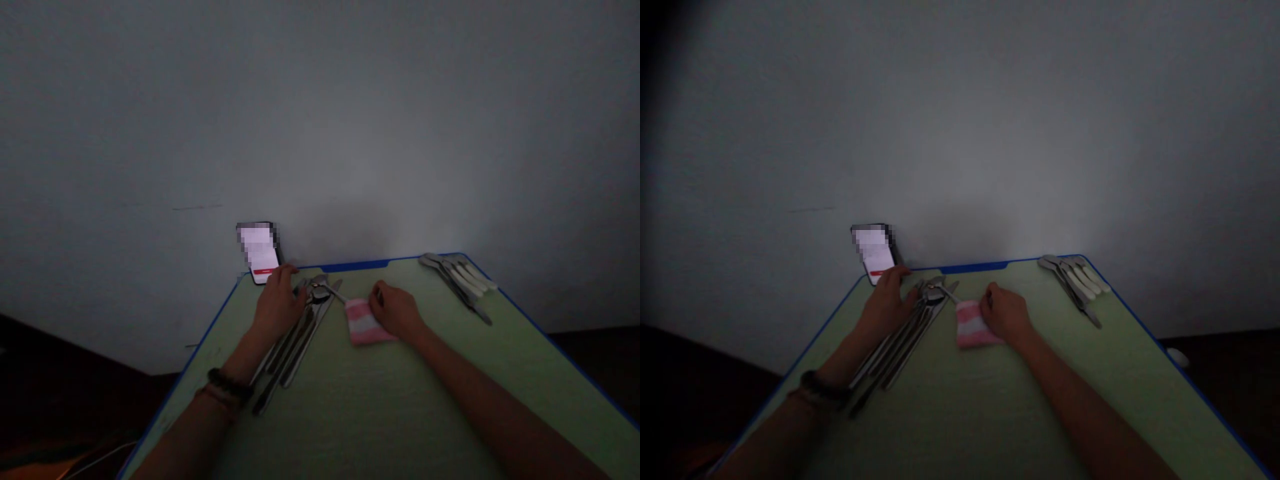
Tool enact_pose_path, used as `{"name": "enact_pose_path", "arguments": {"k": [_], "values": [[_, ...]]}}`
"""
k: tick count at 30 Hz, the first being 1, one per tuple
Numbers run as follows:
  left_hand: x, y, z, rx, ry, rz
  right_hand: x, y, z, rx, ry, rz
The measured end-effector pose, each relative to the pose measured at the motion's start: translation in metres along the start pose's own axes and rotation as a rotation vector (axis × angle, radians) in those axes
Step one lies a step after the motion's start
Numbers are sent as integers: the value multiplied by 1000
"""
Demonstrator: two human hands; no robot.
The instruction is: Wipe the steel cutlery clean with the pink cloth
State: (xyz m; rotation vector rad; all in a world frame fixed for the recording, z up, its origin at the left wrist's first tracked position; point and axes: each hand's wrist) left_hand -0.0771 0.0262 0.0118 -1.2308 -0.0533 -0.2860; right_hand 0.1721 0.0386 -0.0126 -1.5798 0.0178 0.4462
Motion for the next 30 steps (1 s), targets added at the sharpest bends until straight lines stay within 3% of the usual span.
{"name": "enact_pose_path", "arguments": {"k": [2, 6, 13, 19, 30], "values": [[-5, 7, -3, 47, 32, 66, -2, 0, 8, 9, 72, -41], [-11, 10, -4, -6, 79, 97, -8, -1, 26, 38, 167, -80], [-48, 13, 0, 181, -94, 100, -8, 1, 33, 30, 198, -86], [-57, 32, -10, 68, -171, 191, -6, 2, 33, 43, 198, -61], [-62, 28, -5, -7, -191, 230, -4, 4, 33, 61, 179, -48]]}}
Point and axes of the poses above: each hand's wrist, its own z-axis towards the middle knuckle, its own y-axis out of the palm, x = y × z, and after that the axes turned 11 degrees about -x, right-handed
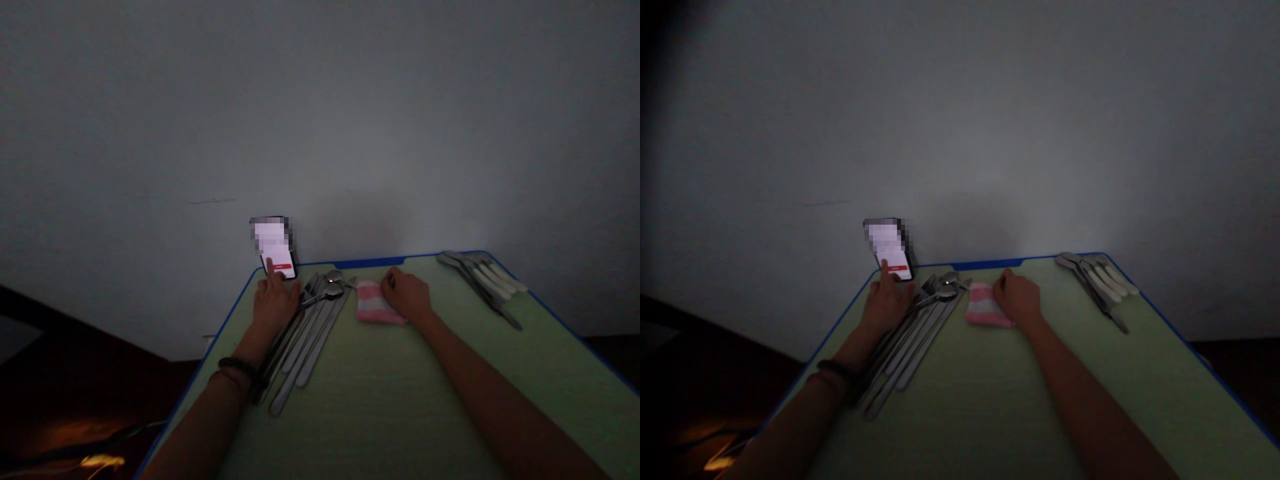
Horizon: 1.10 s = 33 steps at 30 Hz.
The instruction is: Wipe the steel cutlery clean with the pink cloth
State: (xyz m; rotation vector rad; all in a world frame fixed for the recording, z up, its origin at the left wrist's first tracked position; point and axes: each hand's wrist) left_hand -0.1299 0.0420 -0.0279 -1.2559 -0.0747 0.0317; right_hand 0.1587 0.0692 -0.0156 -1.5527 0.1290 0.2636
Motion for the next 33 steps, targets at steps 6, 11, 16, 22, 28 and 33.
{"name": "enact_pose_path", "arguments": {"k": [6, 11, 16, 22, 28, 33], "values": [[5, -3, 0, 90, -7, 21, 1, 1, 1, 6, -5, 11], [16, -11, -2, 83, 43, 10, 1, 0, 0, 4, -34, 72], [21, -16, -3, -85, 194, -31, -2, 1, 0, 21, -63, 97], [18, -25, 0, -333, 374, -158, 26, -4, 4, -24, -157, 437], [19, -30, 2, -427, 351, -138, 55, -7, 4, 73, -87, 1182], [23, -35, 3, -426, 298, -124, 54, -4, 8, 81, -36, 1319]]}}
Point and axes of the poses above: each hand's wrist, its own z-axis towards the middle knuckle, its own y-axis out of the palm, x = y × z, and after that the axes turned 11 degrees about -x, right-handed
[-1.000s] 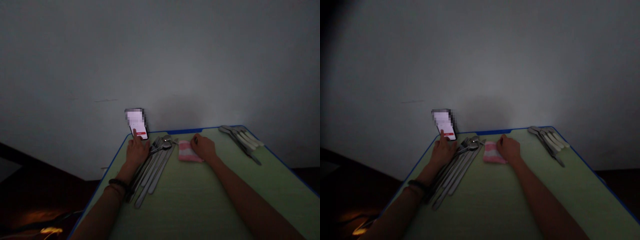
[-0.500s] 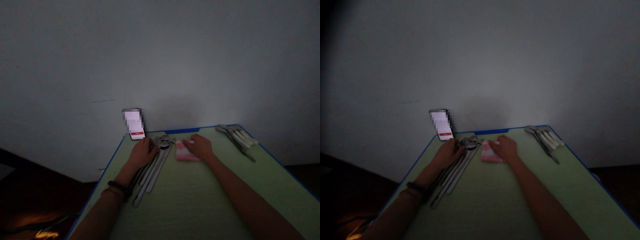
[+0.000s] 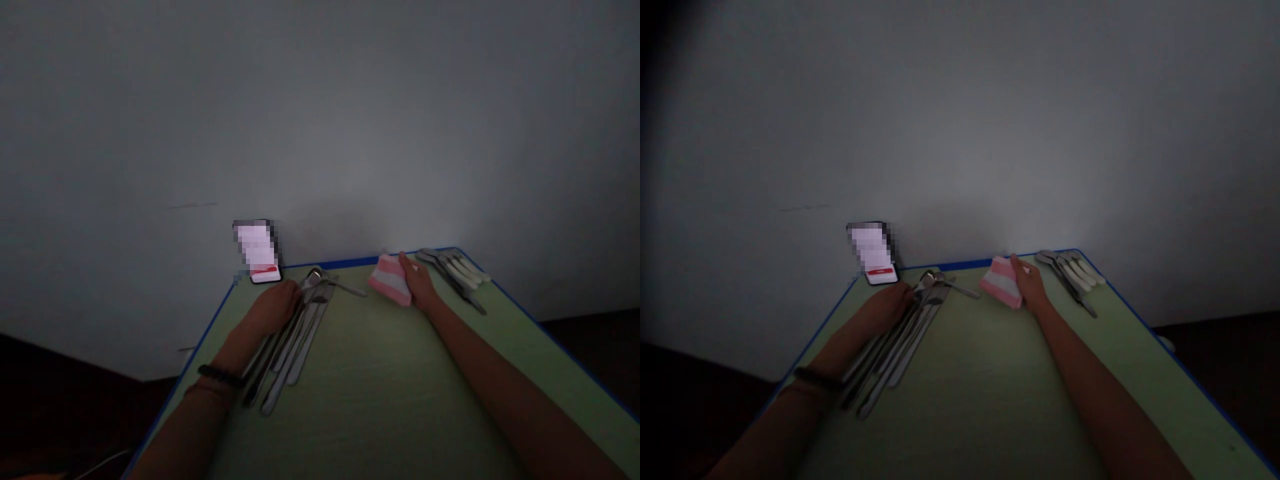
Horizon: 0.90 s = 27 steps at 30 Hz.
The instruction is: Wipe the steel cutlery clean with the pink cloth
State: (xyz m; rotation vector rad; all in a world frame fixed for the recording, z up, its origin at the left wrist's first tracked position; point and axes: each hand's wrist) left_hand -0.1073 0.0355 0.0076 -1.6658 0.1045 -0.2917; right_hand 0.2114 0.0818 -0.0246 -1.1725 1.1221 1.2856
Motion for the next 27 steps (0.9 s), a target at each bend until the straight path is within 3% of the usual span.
{"name": "enact_pose_path", "arguments": {"k": [5, 9, 12, 17, 20, 23, 27], "values": [[28, -3, -3, 44, -91, -64, 0, 0, 6, 118, -54, -208], [59, 0, -7, 68, -130, -99, 2, 7, 9, 209, -132, -557], [64, 3, -9, 86, -205, -81, 0, 21, 7, 94, -125, -831], [46, 11, -7, 37, -281, 3, -3, 55, -2, -141, -134, -1115], [37, 15, -5, 24, -280, 20, -2, 69, -10, -234, -180, -1093], [34, 17, -5, 14, -278, 11, 0, 71, -15, -304, -206, -914], [32, 18, -6, 58, -270, -71, 3, 59, -13, -150, -146, -506]]}}
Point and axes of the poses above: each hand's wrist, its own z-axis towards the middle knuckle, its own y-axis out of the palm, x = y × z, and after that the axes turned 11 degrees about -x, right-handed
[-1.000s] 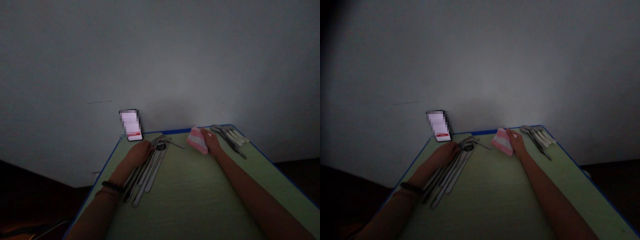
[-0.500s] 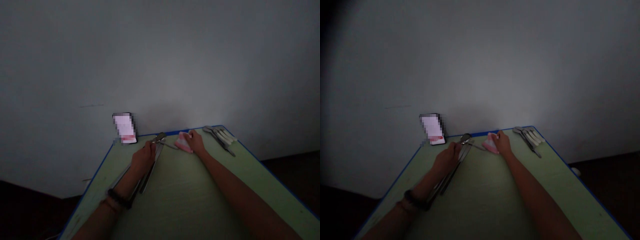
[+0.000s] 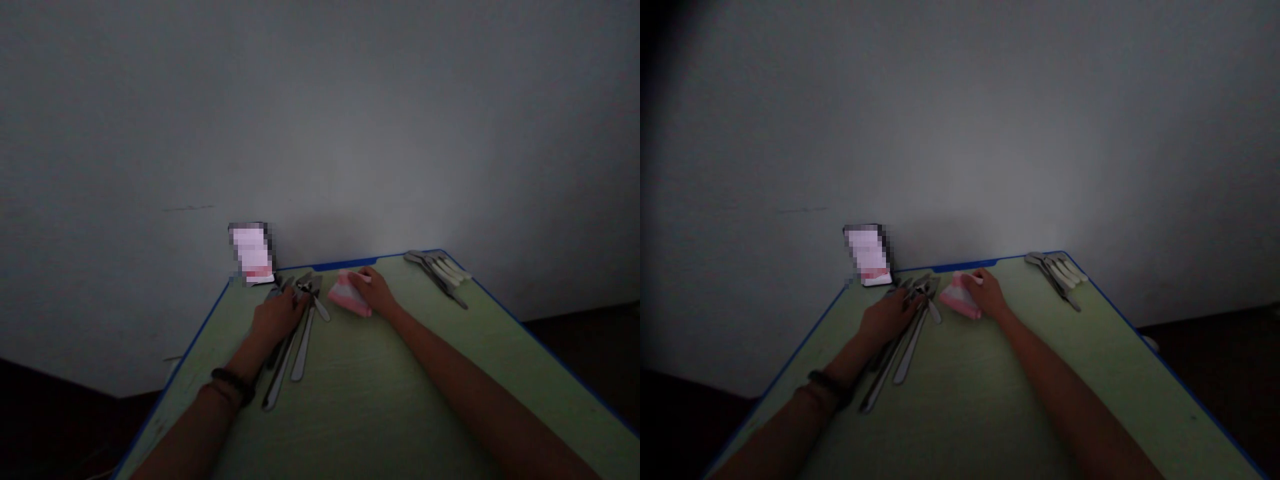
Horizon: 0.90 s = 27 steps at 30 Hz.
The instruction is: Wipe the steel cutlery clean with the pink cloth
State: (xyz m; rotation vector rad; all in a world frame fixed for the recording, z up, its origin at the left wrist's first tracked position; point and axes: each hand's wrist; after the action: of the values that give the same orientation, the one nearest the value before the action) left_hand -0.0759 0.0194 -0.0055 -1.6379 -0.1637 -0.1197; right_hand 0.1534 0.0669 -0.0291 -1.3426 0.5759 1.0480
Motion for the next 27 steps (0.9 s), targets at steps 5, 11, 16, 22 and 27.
{"name": "enact_pose_path", "arguments": {"k": [5, 11, 16, 22, 27], "values": [[0, -7, -1, 18, 55, -137, 13, -13, 6, 125, 94, 470], [19, -15, -11, -44, 269, -414, 22, -35, -2, -112, 63, 758], [54, 2, -25, -354, 377, -1177, 32, -37, -5, -12, 45, 767], [71, 14, -34, -379, 132, -1488, 27, -36, -9, -38, 0, 528], [69, 15, -36, -403, 158, -1482, 17, -41, -13, -42, 53, 451]]}}
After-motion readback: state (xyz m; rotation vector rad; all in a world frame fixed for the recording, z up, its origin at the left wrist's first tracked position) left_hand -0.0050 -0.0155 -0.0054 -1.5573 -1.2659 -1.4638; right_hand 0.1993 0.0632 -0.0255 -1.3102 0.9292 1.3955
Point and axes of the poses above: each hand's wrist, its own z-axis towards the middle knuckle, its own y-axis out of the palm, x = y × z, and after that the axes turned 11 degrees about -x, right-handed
